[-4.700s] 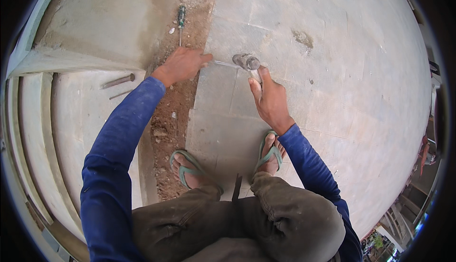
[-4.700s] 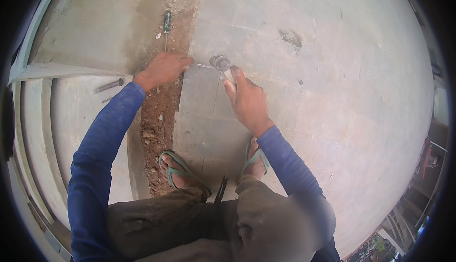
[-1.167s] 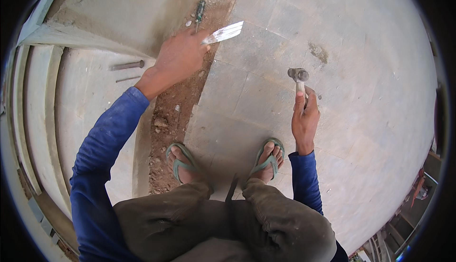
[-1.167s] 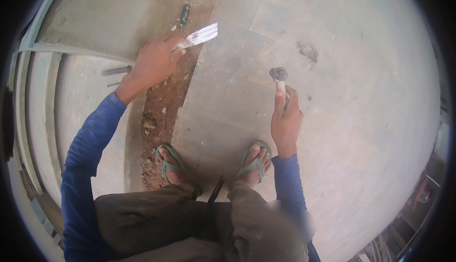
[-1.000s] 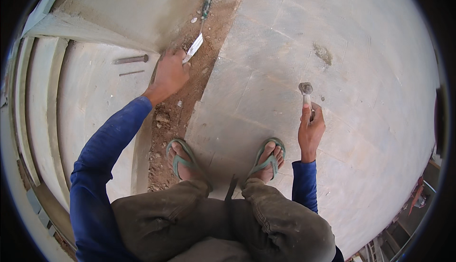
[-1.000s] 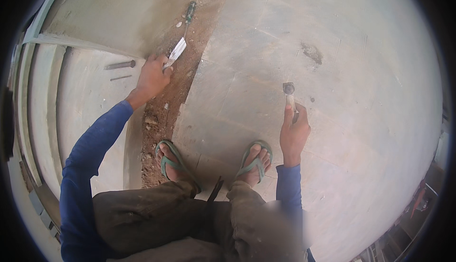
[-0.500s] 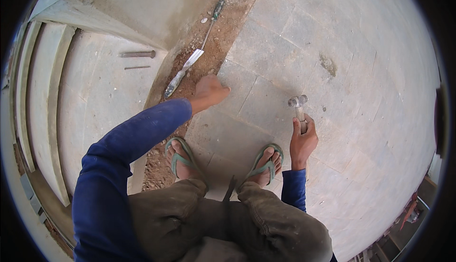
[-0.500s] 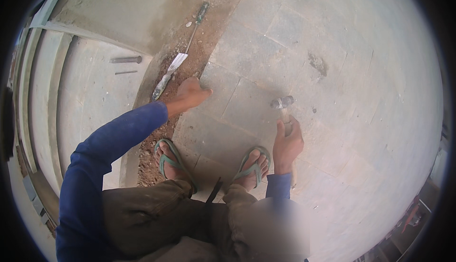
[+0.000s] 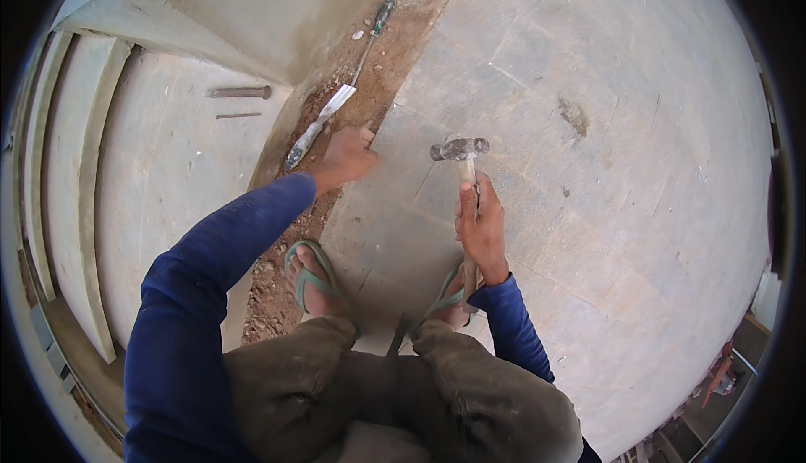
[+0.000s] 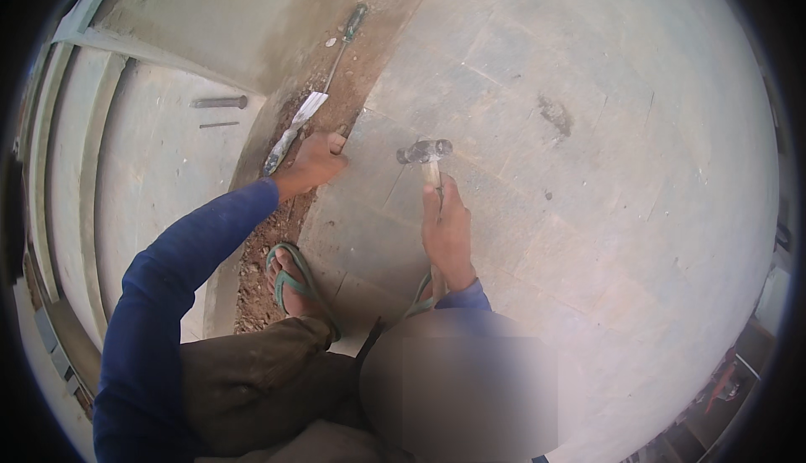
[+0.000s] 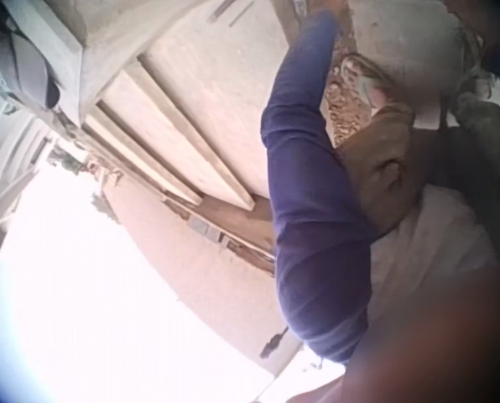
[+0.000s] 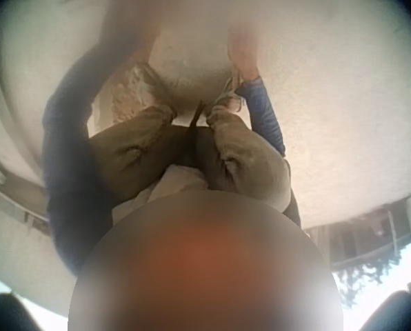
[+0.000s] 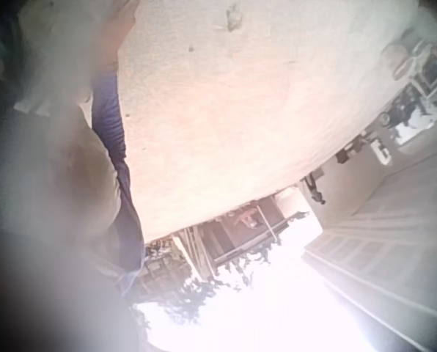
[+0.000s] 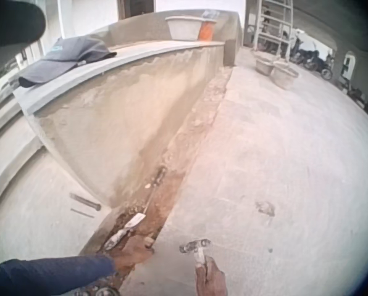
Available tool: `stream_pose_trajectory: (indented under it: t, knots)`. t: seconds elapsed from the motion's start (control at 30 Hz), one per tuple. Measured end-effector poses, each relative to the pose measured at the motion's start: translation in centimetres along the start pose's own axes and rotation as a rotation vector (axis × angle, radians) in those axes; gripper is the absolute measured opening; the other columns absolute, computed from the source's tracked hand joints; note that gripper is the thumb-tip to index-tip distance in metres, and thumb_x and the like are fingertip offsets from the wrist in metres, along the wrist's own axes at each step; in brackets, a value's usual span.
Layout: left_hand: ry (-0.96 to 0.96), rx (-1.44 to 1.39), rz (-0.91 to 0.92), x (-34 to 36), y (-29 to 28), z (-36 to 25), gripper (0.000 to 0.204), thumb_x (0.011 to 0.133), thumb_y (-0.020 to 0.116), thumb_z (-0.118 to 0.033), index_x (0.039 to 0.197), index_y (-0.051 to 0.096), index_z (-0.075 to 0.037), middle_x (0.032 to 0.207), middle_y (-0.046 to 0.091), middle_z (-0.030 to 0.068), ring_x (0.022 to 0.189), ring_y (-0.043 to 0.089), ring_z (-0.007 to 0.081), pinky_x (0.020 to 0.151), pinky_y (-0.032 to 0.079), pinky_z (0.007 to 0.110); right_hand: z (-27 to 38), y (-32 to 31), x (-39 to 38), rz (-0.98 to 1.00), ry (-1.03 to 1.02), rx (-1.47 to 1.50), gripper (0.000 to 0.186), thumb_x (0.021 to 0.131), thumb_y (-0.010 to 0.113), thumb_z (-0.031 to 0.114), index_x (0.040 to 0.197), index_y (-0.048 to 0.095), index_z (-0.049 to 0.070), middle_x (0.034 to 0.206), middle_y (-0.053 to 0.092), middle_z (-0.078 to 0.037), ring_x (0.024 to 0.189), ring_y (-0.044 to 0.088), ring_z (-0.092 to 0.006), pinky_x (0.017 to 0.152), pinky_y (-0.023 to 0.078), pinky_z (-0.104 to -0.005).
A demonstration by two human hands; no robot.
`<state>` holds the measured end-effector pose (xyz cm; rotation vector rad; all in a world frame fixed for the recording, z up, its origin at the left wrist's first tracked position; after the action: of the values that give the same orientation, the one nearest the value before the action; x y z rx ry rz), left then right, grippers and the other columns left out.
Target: The person uses a hammer and a metal chisel to chip away at the edges of light-colored stone tiles on a set of outdoor stairs. They repeatedly strike the chisel to break off small fragments and adjust the tile edges, working alongside another person who is also engaged in similar construction tasks.
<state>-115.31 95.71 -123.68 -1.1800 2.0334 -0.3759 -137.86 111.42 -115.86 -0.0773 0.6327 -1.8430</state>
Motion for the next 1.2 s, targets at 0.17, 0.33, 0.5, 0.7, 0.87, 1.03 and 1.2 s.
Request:
stream_pose_trajectory:
  t: [0.17,0.33,0.5,0.7,0.87,1.03,1.2]
  knots:
    - [-0.138,-0.101,0.095,-0.9,-0.5,1.5,0.034,0.079,0.081,-0.018,0.106,0.074,0.003,0.091,0.075,0.013,0.08,0.069,0.0187,0.074,0.055,0.033,3.0,5.8,1.2,0.028,-0.079,-0.107,0.038,0.103,0.055,0.029,0.127,0.051,0.0,0.075,0.064,-0.027,0.071,0.064,-0.0477,0.059,0.047,-0.0517]
    - [-0.147,-0.224,0.206,-0.5,0.3,4.1,0.033,0.081,0.082,-0.016,0.103,0.074,0.007,0.089,0.074,0.0122,0.077,0.068,0.016,0.07,0.056,0.031,3.4,9.1,2.3,0.077,-0.159,-0.226,0.038,0.101,0.057,0.027,0.125,0.048,0.0,0.077,0.065,-0.027,0.073,0.065,-0.0476,0.061,0.049,-0.0536]
    - [-0.153,-0.221,0.203,-0.4,0.2,5.0,0.031,0.082,0.082,-0.016,0.102,0.074,0.007,0.086,0.074,0.0113,0.074,0.068,0.015,0.07,0.057,0.03,4.1,9.5,1.9,0.052,-0.215,-0.236,0.036,0.101,0.058,0.026,0.125,0.048,0.001,0.081,0.067,-0.026,0.074,0.065,-0.0478,0.063,0.05,-0.0544]
    - [-0.118,-0.232,0.215,-0.5,0.2,4.7,0.03,0.083,0.082,-0.017,0.1,0.075,0.007,0.085,0.074,0.0104,0.072,0.068,0.014,0.069,0.057,0.029,4.6,8.3,2.1,0.034,-0.214,-0.226,0.034,0.101,0.058,0.026,0.123,0.051,0.002,0.083,0.068,-0.025,0.075,0.066,-0.0474,0.064,0.05,-0.0545]
    - [-0.124,-0.23,0.184,-0.1,0.2,5.0,0.025,0.08,0.081,-0.016,0.095,0.076,0.004,0.076,0.073,0.0078,0.066,0.066,0.0116,0.064,0.054,0.028,3.2,8.0,2.5,0.101,-0.164,-0.256,0.035,0.1,0.059,0.027,0.123,0.051,0.001,0.084,0.067,-0.026,0.075,0.066,-0.0471,0.065,0.05,-0.0549]
    - [-0.063,-0.187,0.183,-0.3,0.7,3.9,0.026,0.084,0.078,-0.015,0.105,0.076,0.001,0.084,0.075,0.0091,0.071,0.068,0.0147,0.069,0.055,0.029,2.4,7.5,2.4,0.082,-0.172,-0.262,0.036,0.1,0.06,0.027,0.123,0.051,0.002,0.079,0.067,-0.025,0.073,0.066,-0.0472,0.064,0.05,-0.0544]
    - [0.222,0.258,-0.047,-1.6,-1.6,-0.4,0.019,0.084,0.075,-0.017,0.103,0.074,-0.011,0.093,0.071,0.0082,0.084,0.069,0.0271,0.077,0.054,0.04,3.3,4.4,2.3,0.003,-0.126,-0.143,0.033,0.1,0.06,0.028,0.118,0.057,0.001,0.075,0.065,-0.026,0.072,0.066,-0.0475,0.062,0.049,-0.0522]
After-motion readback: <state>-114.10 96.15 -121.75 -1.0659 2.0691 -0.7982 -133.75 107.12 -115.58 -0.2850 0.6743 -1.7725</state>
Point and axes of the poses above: each hand's wrist, its own x-axis towards the middle knuckle, its own y-axis out of the palm, z = x × y, the point moved 10 cm from there along x, towards the middle knuckle
